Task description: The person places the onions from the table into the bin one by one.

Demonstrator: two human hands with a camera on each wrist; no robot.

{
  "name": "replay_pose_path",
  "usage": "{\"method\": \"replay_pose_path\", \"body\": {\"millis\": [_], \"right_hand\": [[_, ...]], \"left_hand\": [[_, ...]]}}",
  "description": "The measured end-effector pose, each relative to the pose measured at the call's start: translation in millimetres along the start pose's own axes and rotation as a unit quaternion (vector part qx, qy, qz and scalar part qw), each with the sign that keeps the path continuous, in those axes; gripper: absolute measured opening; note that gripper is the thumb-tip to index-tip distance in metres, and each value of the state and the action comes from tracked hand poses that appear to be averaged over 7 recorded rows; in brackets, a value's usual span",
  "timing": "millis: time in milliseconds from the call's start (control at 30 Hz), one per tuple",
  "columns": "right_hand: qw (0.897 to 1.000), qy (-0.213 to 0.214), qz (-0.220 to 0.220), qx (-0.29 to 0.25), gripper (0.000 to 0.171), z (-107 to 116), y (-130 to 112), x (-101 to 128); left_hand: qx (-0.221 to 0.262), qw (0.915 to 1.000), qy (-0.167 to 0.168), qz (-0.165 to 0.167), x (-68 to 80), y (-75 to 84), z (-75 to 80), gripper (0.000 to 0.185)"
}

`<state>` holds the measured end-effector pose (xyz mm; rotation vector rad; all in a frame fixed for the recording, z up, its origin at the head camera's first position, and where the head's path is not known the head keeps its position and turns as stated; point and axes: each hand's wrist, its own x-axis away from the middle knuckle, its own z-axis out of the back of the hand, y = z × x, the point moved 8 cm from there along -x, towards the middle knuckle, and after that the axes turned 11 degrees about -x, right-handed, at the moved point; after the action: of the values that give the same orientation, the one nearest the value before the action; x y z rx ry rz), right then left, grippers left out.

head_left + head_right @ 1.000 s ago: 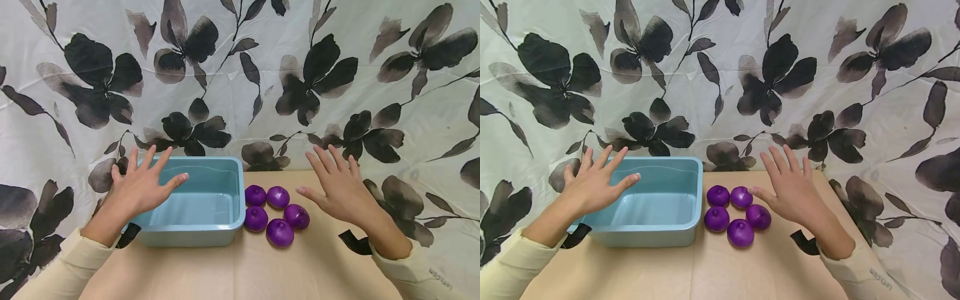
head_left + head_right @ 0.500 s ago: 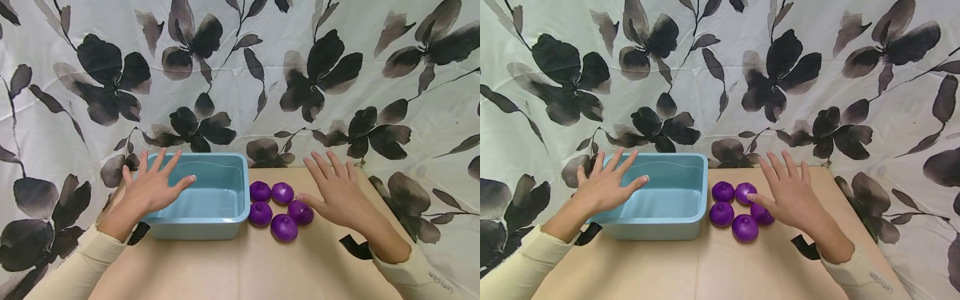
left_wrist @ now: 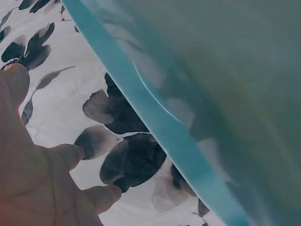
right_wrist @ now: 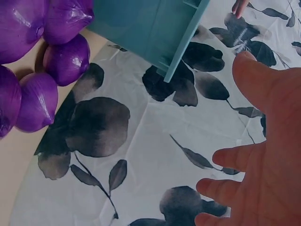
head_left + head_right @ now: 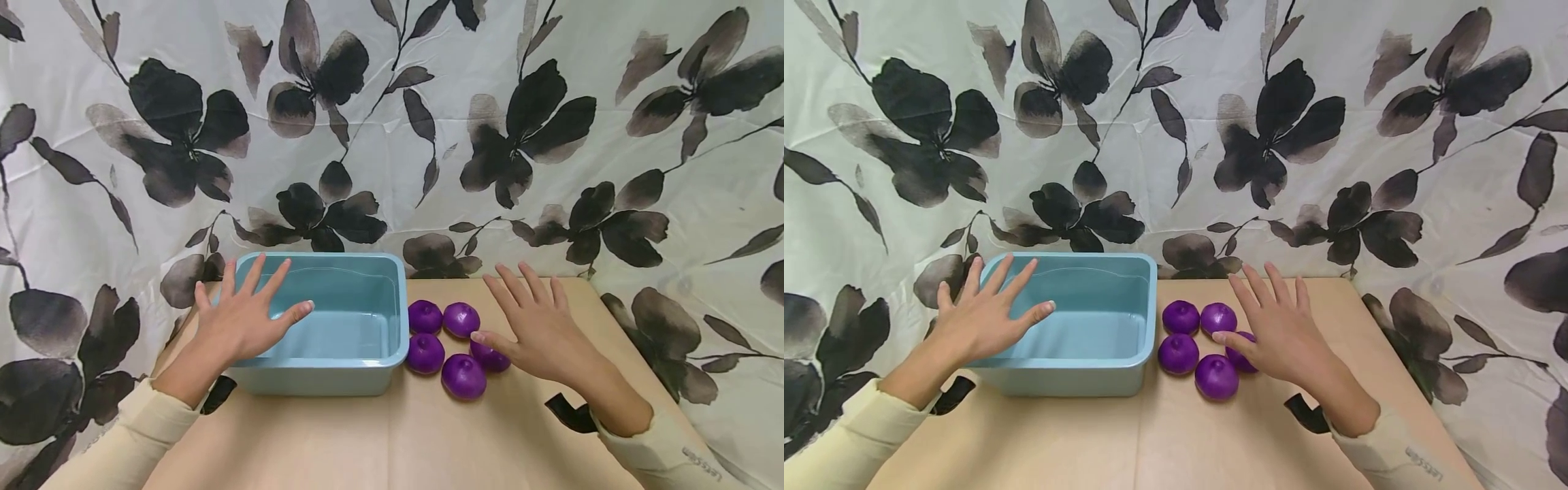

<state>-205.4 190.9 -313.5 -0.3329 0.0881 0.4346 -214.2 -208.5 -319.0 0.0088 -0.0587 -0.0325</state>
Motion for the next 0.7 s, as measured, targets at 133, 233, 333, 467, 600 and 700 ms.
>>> {"method": "replay_pose_path", "body": {"millis": [133, 233, 333, 467, 600, 700], "right_hand": [[1.000, -0.004, 0.006, -0.003, 0.094, -7, 1, -8], [1.000, -0.004, 0.009, -0.004, 0.093, -10, 2, -14], [1.000, -0.002, 0.009, -0.008, 0.093, -10, 4, -17], [1.000, -0.004, 0.008, -0.010, 0.094, -13, 7, -17], [1.000, -0.010, 0.002, -0.015, 0.094, -19, 11, -15], [1.000, -0.006, -0.003, -0.019, 0.094, -21, 14, -11]], "left_hand": [[0.001, 1.0000, 0.000, 0.004, -2.7, -6.2, -4.1, 0.099], [-0.003, 1.0000, 0.003, 0.007, -6.3, -10.4, -2.6, 0.099], [-0.008, 0.9999, 0.005, 0.009, -9.3, -12.7, 0.1, 0.098], [-0.014, 0.9999, -0.001, 0.010, -12.6, -14.3, 0.2, 0.099], [-0.015, 0.9998, -0.006, 0.015, -14.8, -16.9, -2.1, 0.101], [-0.016, 0.9996, -0.008, 0.021, -16.0, -19.6, -2.3, 0.101]]}}
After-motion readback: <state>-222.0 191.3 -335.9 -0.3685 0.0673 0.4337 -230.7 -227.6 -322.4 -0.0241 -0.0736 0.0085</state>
